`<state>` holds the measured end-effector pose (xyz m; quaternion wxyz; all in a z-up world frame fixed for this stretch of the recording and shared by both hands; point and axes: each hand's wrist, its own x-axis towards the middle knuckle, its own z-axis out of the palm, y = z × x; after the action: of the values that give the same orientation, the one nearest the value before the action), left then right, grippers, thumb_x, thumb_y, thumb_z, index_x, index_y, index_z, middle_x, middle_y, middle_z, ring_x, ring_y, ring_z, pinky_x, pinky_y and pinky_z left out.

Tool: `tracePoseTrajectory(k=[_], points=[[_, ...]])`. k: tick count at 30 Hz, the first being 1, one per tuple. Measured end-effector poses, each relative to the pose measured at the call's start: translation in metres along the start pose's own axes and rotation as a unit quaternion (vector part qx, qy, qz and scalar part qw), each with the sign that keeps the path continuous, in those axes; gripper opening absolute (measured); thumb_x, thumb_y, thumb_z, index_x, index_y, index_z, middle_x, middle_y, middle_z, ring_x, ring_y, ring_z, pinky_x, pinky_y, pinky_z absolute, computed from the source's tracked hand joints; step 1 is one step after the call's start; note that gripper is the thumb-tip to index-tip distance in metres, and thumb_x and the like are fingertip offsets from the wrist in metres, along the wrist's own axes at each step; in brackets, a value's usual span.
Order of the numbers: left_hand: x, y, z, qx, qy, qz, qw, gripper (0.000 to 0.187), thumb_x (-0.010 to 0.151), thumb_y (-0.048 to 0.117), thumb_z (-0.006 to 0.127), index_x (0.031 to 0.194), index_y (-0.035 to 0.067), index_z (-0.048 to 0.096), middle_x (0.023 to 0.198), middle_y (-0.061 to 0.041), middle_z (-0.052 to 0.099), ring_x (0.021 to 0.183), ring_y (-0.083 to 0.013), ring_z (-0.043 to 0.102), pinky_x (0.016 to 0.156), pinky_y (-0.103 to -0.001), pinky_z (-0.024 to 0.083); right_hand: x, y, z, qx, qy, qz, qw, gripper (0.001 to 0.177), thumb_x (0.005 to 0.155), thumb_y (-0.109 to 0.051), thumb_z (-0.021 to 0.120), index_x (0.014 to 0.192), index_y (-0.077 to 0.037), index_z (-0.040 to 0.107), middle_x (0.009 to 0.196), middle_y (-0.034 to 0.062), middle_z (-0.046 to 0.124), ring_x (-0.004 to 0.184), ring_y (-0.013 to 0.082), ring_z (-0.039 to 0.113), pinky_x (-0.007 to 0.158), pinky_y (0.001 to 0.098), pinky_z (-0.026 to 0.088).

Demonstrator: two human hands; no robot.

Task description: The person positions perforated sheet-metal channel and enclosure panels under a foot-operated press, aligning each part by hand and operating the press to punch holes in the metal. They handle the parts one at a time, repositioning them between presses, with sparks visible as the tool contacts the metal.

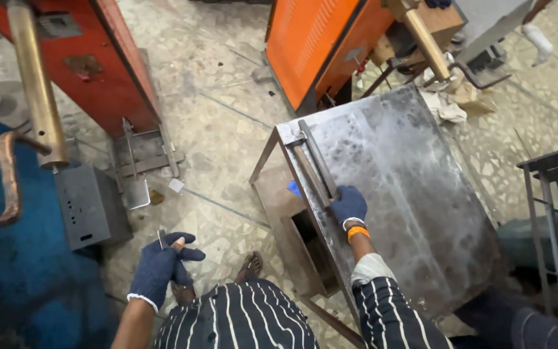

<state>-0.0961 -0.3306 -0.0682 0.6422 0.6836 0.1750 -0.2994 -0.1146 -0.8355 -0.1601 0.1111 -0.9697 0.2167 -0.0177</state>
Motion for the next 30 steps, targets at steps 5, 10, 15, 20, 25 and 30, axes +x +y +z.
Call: tracePoseTrajectory(k=[5, 10, 15, 20, 25, 30], points=[[-0.018, 0.02, 0.008, -0.026, 0.029, -0.014, 0.999, 0.032, 0.096, 0.021, 0.057, 0.114, 0.0, 0.072, 0.082, -0.019, 0.081, 0.038, -0.0195, 0.054, 0.039, -0.034, 0.042, 0.007, -0.011, 0.002, 0.026, 0.046, -0.01, 0.999, 0.036, 0.073, -0.027, 0.081, 0.105, -0.013, 0.074, 0.101, 0.0141, 0.069, 0.099, 0.0371, 0.066, 0.084, 0.0487, 0.052], [-0.029, 0.035, 0.002, 0.002, 0.089, 0.0, 0.996, 0.036, 0.096, 0.027, 0.063, 0.11, -0.004, 0.074, 0.079, -0.02, 0.079, 0.039, -0.0207, 0.056, 0.039, -0.034, 0.042, 0.015, -0.067, 0.005, 0.039, 0.126, -0.033, 0.991, 0.028, 0.08, -0.02, 0.077, 0.107, -0.015, 0.076, 0.102, 0.014, 0.07, 0.1, 0.0354, 0.067, 0.086, 0.0477, 0.052], [-0.033, 0.026, -0.034, -0.017, 0.177, 0.06, 0.982, 0.041, 0.097, 0.039, 0.059, 0.099, 0.0, 0.07, 0.065, -0.012, 0.068, 0.042, -0.0178, 0.051, 0.036, -0.033, 0.043, -0.012, -0.189, 0.029, 0.261, 0.073, -0.182, 0.945, 0.032, 0.079, -0.011, 0.072, 0.112, -0.011, 0.073, 0.103, 0.0128, 0.072, 0.095, 0.0316, 0.07, 0.084, 0.0408, 0.056], [-0.019, -0.039, -0.103, -0.002, 0.27, 0.09, 0.959, 0.041, 0.099, 0.042, 0.057, 0.096, 0.003, 0.069, 0.064, -0.009, 0.063, 0.048, -0.0164, 0.053, 0.042, -0.037, 0.045, -0.1, -0.354, 0.03, 0.318, -0.051, -0.296, 0.899, 0.043, 0.078, -0.013, 0.071, 0.121, -0.014, 0.071, 0.112, 0.0117, 0.072, 0.102, 0.0313, 0.07, 0.089, 0.0411, 0.056], [-0.017, -0.115, -0.222, 0.008, 0.302, 0.024, 0.953, 0.057, 0.109, 0.055, 0.05, 0.099, 0.004, 0.074, 0.075, -0.019, 0.069, 0.058, -0.0283, 0.056, 0.058, -0.048, 0.047, -0.189, -0.454, 0.045, 0.319, -0.065, -0.463, 0.825, 0.051, 0.081, -0.019, 0.073, 0.132, -0.015, 0.067, 0.127, 0.013, 0.07, 0.122, 0.036, 0.064, 0.104, 0.0468, 0.051], [-0.039, -0.182, -0.354, 0.454, 0.457, -0.008, 0.765, 0.058, 0.112, 0.056, 0.044, 0.116, 0.008, 0.078, 0.115, -0.027, 0.072, 0.109, -0.0482, 0.068, 0.098, -0.055, 0.051, -0.247, -0.504, 0.026, 0.316, -0.146, -0.516, 0.783, 0.052, 0.086, -0.027, 0.075, 0.136, -0.017, 0.065, 0.132, 0.0142, 0.067, 0.126, 0.0361, 0.062, 0.104, 0.0484, 0.05]])
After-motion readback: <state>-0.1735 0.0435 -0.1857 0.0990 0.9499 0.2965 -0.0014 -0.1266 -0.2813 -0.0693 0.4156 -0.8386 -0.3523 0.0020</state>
